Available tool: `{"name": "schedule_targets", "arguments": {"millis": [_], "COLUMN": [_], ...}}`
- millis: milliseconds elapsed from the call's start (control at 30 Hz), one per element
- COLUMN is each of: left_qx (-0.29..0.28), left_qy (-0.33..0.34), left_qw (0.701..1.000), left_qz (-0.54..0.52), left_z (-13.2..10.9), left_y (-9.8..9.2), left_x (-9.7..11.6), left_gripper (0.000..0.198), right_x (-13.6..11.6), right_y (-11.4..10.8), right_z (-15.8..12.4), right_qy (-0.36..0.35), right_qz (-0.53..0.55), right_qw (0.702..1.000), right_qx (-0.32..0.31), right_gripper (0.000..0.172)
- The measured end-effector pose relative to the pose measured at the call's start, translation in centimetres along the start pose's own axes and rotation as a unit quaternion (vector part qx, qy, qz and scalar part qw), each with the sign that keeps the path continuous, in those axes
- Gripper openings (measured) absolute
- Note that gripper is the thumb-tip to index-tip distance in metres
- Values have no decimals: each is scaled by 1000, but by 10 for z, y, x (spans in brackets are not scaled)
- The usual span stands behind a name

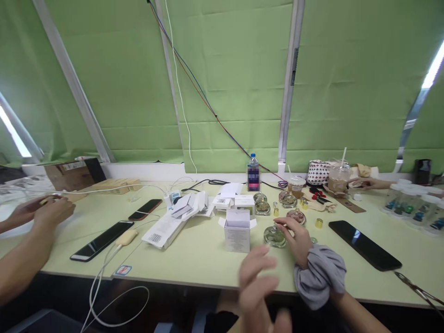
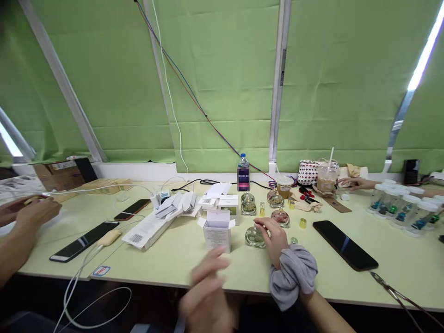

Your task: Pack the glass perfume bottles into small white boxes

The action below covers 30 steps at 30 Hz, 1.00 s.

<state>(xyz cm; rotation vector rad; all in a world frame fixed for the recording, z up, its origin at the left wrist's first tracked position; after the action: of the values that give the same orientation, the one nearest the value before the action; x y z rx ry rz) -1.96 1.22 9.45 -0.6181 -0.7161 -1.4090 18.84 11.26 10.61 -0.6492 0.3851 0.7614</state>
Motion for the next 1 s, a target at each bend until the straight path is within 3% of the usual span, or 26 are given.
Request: {"name": "schedule_targets", "arguments": {"millis": [133,200,267,467,700,1000], "left_qx": [-105,-133,-160,-169,-174,-181], "left_qy": [-68,-124,-134,-179,-163,-166], "left_qw": [991,980,973,967,971,969], "left_qz": [57,85,101,62,28,20], "left_z": [46,53,56,68,72,71], "left_y": [74,94,105,102,98,95], "left_x": [-56,-84,-98,-116,-106,-99], "left_gripper": [38,51,58,54,45,41], "right_x": [2,4,6,6,-5,-1], "right_y": [0,0,1,4,3,2], "right_z": [0,1,1,1,0,-4], "right_qy": [6,8,8,-9,-20,-4], "right_qz": [7,10,14,31,51,58], "right_qw": [1000,1000,1000,999,998,998], "right_qx": [13,16,18,14,-3,-12], "right_gripper": [21,22,21,23,21,20]}}
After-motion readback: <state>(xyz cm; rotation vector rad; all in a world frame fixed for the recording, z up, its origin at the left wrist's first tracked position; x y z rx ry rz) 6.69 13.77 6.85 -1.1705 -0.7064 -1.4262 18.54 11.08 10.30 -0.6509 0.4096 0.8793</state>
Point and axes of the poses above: each hand's wrist, its own z-axis towards the middle knuckle, its own y-axis out of the palm, x = y × z, the point moved 10 cm from there along z, towards the middle knuckle, and after that the axes turned 6 degrees about -y, right-handed, at the moved point
